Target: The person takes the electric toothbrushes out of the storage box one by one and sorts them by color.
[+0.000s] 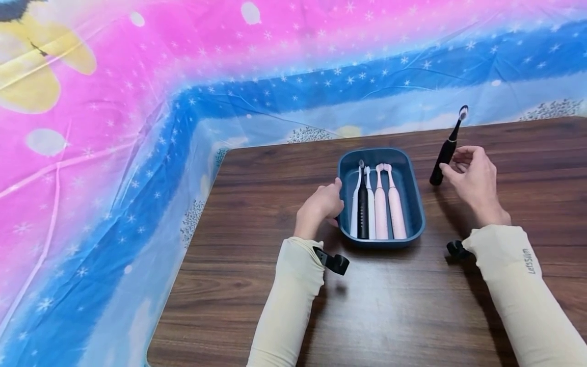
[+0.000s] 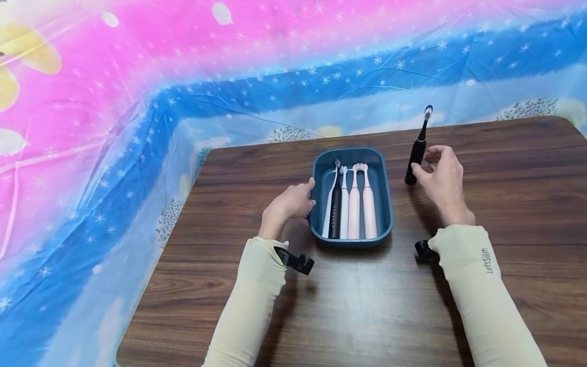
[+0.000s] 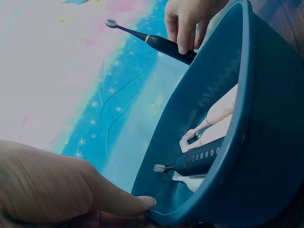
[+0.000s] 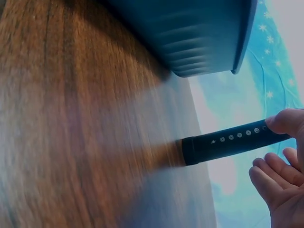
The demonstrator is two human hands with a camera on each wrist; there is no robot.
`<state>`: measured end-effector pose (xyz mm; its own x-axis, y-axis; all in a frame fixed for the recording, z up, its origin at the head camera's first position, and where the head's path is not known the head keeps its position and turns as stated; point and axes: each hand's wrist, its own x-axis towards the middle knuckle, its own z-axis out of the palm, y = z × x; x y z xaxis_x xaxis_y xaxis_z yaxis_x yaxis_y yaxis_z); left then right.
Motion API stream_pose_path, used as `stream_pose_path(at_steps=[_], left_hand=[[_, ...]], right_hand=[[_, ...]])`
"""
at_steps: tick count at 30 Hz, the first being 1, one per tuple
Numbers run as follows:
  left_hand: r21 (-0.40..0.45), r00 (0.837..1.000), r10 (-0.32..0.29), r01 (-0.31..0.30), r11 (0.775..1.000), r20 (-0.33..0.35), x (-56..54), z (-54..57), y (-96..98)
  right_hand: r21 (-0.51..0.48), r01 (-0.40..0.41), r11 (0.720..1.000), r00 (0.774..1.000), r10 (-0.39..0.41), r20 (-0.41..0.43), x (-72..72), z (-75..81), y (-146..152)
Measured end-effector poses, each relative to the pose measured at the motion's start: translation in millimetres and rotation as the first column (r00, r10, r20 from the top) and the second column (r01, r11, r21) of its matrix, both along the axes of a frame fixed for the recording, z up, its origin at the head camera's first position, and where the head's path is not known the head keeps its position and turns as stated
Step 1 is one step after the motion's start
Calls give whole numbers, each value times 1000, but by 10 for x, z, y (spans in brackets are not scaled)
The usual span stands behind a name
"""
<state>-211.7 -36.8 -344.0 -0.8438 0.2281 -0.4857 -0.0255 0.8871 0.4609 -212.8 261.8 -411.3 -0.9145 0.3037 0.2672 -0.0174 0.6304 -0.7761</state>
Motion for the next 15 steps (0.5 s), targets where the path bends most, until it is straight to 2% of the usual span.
stream_pose_path(at_steps=[7, 15], left_hand=[[24, 999, 30, -31, 999, 21, -5, 4, 3], [-12, 1000, 7, -7, 1000, 8, -4, 17, 14]], right_hand=[[45, -4, 999, 1000, 4, 2, 65, 86, 87], [41, 26, 999, 996, -22, -86, 215, 252, 131]])
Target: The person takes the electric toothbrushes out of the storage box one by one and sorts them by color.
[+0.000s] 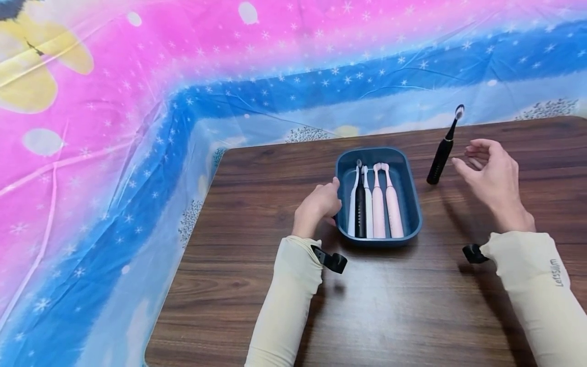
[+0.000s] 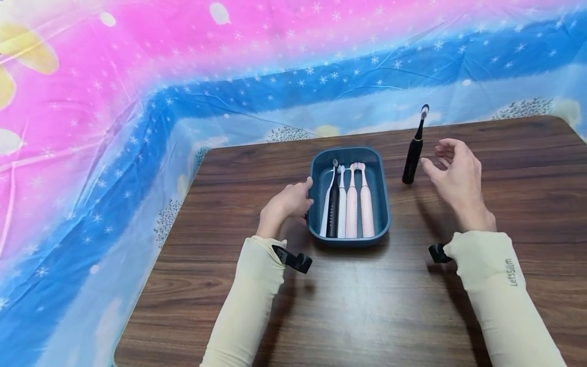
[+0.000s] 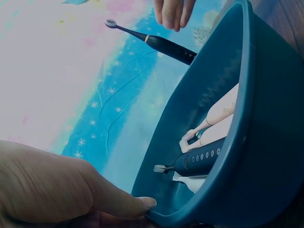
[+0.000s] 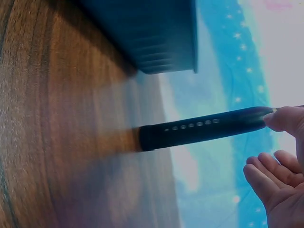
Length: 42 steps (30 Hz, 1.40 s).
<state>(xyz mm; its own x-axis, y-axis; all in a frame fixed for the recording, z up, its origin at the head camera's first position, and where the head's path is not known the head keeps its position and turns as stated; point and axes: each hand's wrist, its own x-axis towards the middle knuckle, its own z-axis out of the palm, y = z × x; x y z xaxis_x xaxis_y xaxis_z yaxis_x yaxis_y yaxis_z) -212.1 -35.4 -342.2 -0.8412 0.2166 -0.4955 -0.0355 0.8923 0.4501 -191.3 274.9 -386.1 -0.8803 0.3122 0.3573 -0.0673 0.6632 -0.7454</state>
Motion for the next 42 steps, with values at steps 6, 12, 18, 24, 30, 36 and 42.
stream_pose_path(at_steps=[6, 12, 18, 24, 30, 36, 42], left_hand=[[-13, 1000, -8, 8, 1000, -3, 1, 5, -1], [-11, 1000, -12, 12, 1000, -8, 5, 0, 6], [7, 1000, 1, -1, 1000, 5, 1, 8, 0], [26, 1000, 28, -28, 999, 12, 0, 4, 3], [-4, 1000, 9, -9, 1000, -6, -14, -20, 3], [-28, 1000, -4, 3, 1000, -18, -29, -43, 10], [-23, 1000, -5, 5, 1000, -19, -25, -45, 5]], right_hand=[[-50, -21, 999, 999, 18, -47, 86, 113, -75], [-69, -100, 993, 993, 95, -73, 184, 204, -264], [-72, -184, 980, 983, 181, -42, 203, 271, -482], [-102, -265, 959, 958, 274, 79, 191, 289, -700], [-142, -326, 935, 916, 350, 197, 132, 259, -898], [-108, -389, 915, 858, 403, 320, 54, 193, -1046], [-159, -439, 884, 791, 464, 398, -16, 96, -1151]])
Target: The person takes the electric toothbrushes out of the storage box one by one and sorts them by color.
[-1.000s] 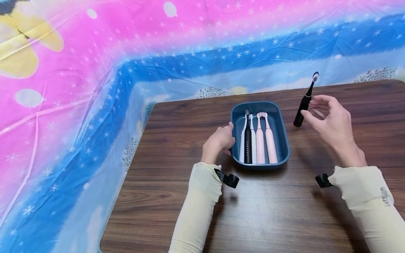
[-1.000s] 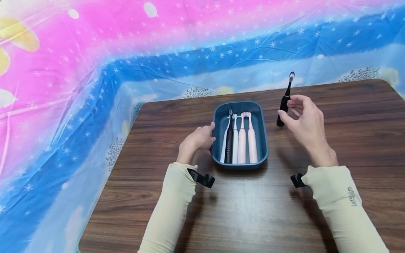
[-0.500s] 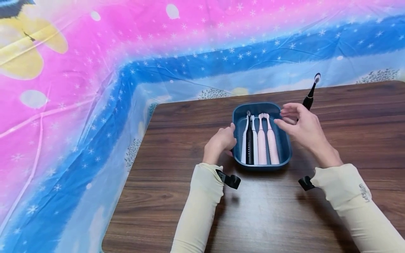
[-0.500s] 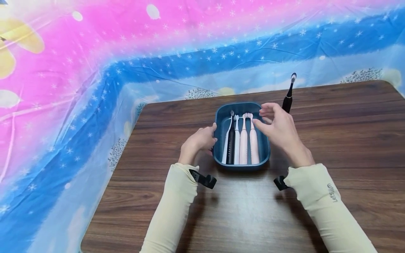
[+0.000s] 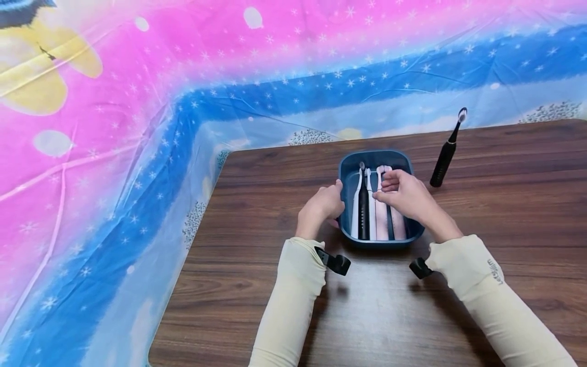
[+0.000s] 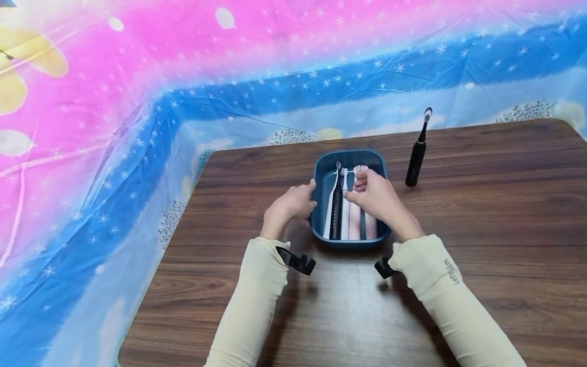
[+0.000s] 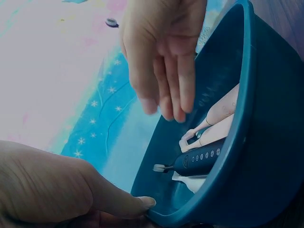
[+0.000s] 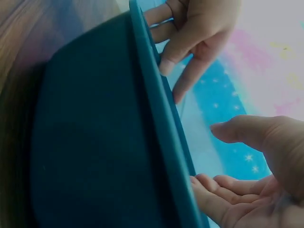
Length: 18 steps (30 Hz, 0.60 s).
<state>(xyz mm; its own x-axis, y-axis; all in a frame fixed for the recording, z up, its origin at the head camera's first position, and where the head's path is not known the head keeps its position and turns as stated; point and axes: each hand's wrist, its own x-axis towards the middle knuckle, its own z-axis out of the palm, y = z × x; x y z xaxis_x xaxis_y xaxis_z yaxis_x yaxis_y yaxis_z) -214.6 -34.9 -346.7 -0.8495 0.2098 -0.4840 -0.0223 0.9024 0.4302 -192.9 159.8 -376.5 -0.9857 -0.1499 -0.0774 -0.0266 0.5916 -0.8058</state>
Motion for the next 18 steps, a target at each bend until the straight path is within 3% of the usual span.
stream_pose_path(at_steps=[10, 18], left_hand=[[18, 1000, 3, -3, 1000, -5, 17, 15, -6], [26, 1000, 9, -9, 1000, -1, 16, 16, -16]], right_hand=[[-35, -64, 997, 992, 67, 105, -26, -75, -128], [-44, -52, 998, 987, 58, 149, -53, -123, -211]])
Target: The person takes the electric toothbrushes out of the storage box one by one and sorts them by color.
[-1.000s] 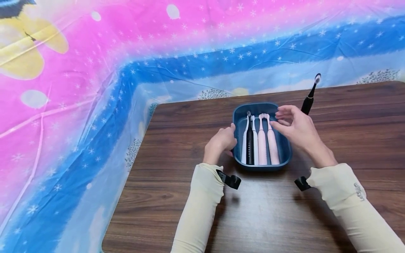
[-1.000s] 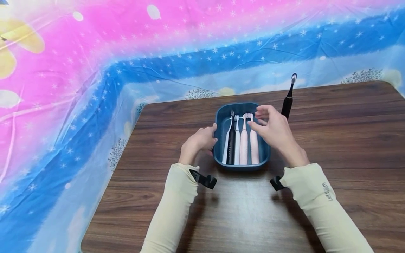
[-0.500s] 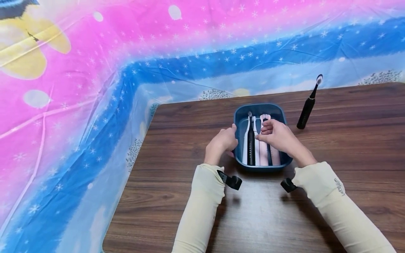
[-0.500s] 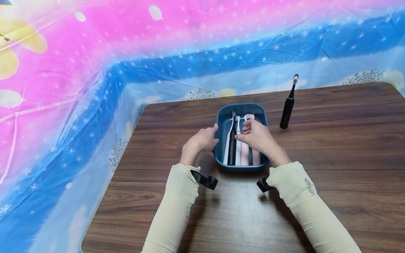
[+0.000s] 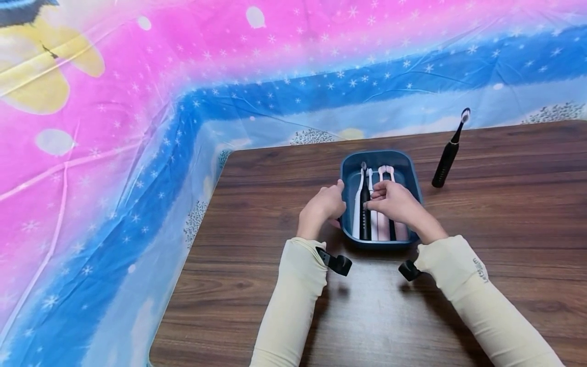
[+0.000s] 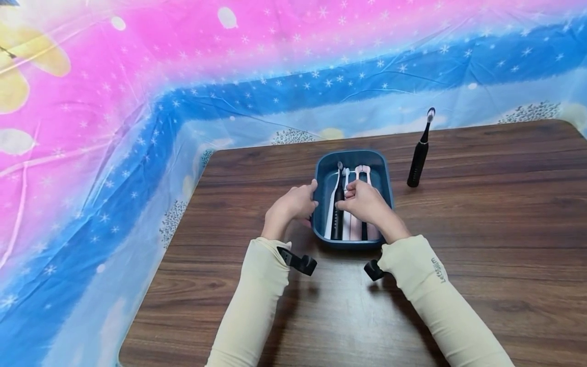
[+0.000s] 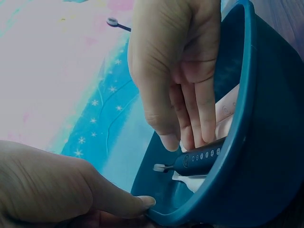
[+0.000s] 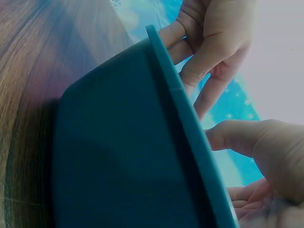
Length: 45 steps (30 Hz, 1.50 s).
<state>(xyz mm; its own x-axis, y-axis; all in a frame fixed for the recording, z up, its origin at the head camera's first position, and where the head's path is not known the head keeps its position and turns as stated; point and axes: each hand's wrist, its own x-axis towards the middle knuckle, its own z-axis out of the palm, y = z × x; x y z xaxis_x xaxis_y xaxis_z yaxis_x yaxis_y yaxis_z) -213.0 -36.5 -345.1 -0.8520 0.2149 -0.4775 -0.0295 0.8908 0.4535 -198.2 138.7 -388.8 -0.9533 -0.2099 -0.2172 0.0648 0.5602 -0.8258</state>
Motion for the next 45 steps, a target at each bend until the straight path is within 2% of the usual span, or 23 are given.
stream_pose_path(at_steps=[11, 23, 34, 40, 45], left_hand=[[-5, 1000, -1, 1, 1000, -2, 18, 8, -9], [-52, 997, -57, 54, 997, -42, 2, -13, -10], [-50, 999, -38, 36, 998, -35, -6, -2, -20], [-16, 999, -28, 28, 999, -18, -8, -3, -17], [-22, 1000, -26, 25, 999, -14, -7, 7, -5]], right_hand=[[-44, 12, 999, 999, -11, 31, -30, -26, -30], [-83, -5, 997, 998, 10, 57, -70, -71, -123], [-124, 27, 992, 993, -12, 116, -100, -29, -163], [-108, 20, 994, 993, -7, 114, -112, -29, -151], [-85, 5, 996, 994, 4, 110, -127, -25, -166]])
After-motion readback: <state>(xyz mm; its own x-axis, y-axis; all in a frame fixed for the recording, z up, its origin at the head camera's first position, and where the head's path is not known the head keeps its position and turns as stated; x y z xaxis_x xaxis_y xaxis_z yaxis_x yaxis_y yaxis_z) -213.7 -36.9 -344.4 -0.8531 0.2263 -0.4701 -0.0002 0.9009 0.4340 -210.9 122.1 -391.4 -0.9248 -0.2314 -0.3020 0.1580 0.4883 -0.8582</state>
